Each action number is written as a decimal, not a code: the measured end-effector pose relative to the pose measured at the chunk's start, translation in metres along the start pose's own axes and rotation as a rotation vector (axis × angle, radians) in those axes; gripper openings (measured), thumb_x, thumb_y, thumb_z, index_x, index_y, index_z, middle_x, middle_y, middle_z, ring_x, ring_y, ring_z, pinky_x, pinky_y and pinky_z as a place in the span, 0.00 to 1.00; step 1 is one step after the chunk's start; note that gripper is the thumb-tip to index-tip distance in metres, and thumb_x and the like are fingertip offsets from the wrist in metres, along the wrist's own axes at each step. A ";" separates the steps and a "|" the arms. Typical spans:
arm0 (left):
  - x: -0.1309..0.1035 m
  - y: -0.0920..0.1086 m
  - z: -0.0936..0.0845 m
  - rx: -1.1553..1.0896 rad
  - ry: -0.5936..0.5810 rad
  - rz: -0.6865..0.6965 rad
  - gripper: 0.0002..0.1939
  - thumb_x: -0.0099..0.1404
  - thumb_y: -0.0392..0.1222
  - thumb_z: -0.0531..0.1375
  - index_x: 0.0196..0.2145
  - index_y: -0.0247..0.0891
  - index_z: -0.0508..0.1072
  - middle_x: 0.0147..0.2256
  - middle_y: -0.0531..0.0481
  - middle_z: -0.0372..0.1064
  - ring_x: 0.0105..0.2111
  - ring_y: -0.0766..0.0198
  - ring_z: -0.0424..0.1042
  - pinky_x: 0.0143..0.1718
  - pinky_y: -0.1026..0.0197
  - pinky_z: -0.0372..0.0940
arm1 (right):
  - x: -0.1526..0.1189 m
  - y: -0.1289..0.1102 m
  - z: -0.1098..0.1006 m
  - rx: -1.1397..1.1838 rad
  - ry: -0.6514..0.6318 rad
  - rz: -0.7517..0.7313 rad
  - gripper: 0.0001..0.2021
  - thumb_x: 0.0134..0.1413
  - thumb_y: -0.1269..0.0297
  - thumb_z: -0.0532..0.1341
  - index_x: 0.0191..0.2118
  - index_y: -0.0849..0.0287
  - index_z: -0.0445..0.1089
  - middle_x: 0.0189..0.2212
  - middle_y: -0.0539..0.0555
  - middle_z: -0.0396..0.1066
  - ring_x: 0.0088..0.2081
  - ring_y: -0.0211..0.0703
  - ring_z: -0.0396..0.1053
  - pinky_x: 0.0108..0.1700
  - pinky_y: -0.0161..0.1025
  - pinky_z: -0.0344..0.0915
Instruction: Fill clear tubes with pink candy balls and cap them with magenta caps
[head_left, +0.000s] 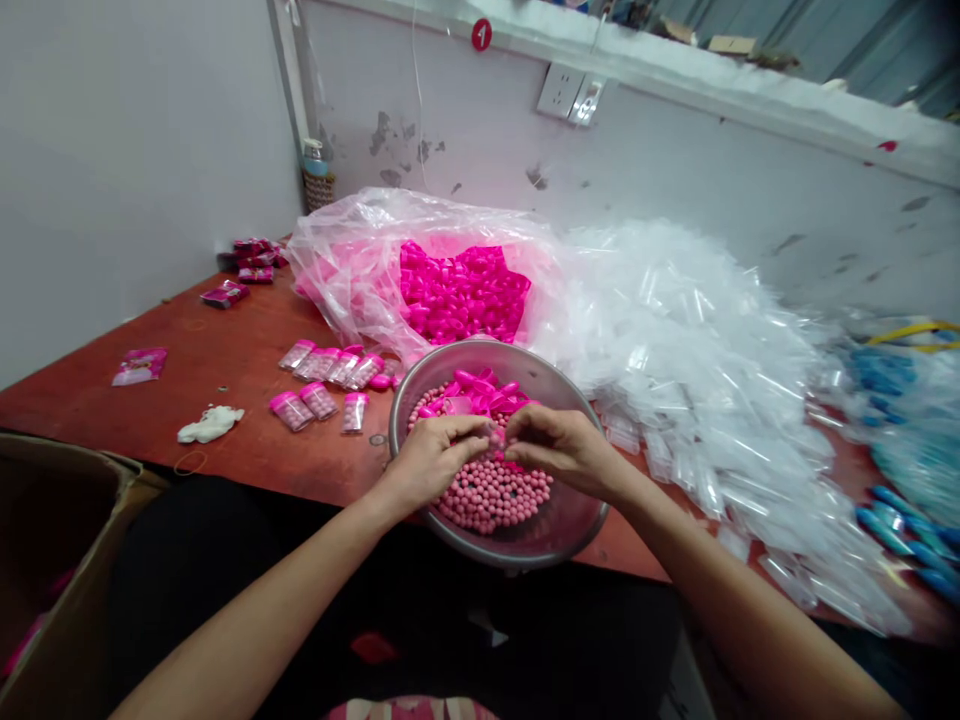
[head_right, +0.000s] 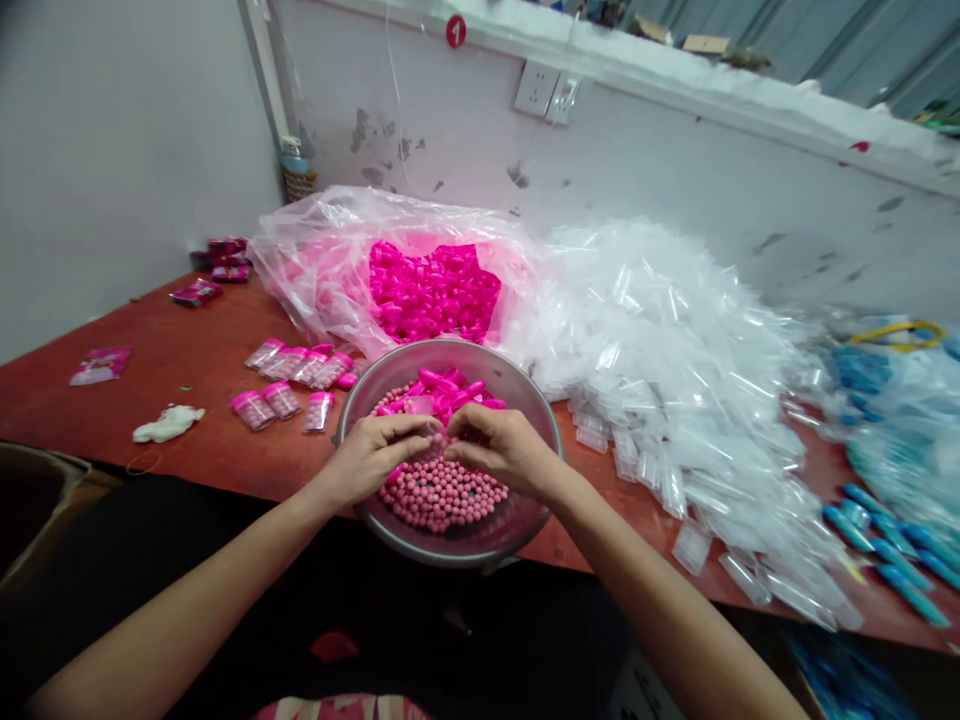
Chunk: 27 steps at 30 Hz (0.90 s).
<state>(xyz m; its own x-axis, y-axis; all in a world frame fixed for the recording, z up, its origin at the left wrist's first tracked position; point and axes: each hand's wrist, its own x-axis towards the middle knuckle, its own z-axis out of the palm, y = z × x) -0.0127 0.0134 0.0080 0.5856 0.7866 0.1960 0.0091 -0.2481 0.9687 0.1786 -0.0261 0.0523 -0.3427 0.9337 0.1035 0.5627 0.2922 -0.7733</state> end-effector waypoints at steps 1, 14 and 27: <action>0.000 0.000 0.000 -0.062 0.055 -0.024 0.10 0.59 0.39 0.56 0.38 0.35 0.75 0.36 0.48 0.73 0.38 0.60 0.70 0.43 0.59 0.63 | 0.000 0.000 -0.003 0.089 0.041 0.052 0.09 0.50 0.60 0.61 0.32 0.60 0.65 0.22 0.48 0.67 0.23 0.34 0.65 0.26 0.31 0.62; 0.001 0.007 -0.004 -0.654 0.105 -0.291 0.14 0.54 0.39 0.63 0.39 0.32 0.73 0.35 0.47 0.72 0.33 0.66 0.71 0.39 0.61 0.67 | -0.005 0.014 -0.007 0.215 0.122 0.234 0.12 0.47 0.57 0.63 0.31 0.61 0.67 0.20 0.47 0.64 0.22 0.34 0.62 0.25 0.32 0.61; 0.000 0.004 -0.003 -0.442 0.013 -0.162 0.16 0.51 0.37 0.64 0.39 0.33 0.75 0.37 0.45 0.73 0.40 0.58 0.70 0.46 0.56 0.63 | 0.014 -0.005 0.006 0.025 0.255 -0.095 0.10 0.53 0.62 0.59 0.40 0.57 0.73 0.36 0.54 0.72 0.38 0.41 0.68 0.41 0.38 0.64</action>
<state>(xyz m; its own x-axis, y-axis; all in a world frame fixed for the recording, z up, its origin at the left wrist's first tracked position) -0.0150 0.0145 0.0122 0.5951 0.8029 0.0357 -0.2482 0.1414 0.9583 0.1663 -0.0153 0.0535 -0.1903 0.9253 0.3280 0.5171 0.3785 -0.7677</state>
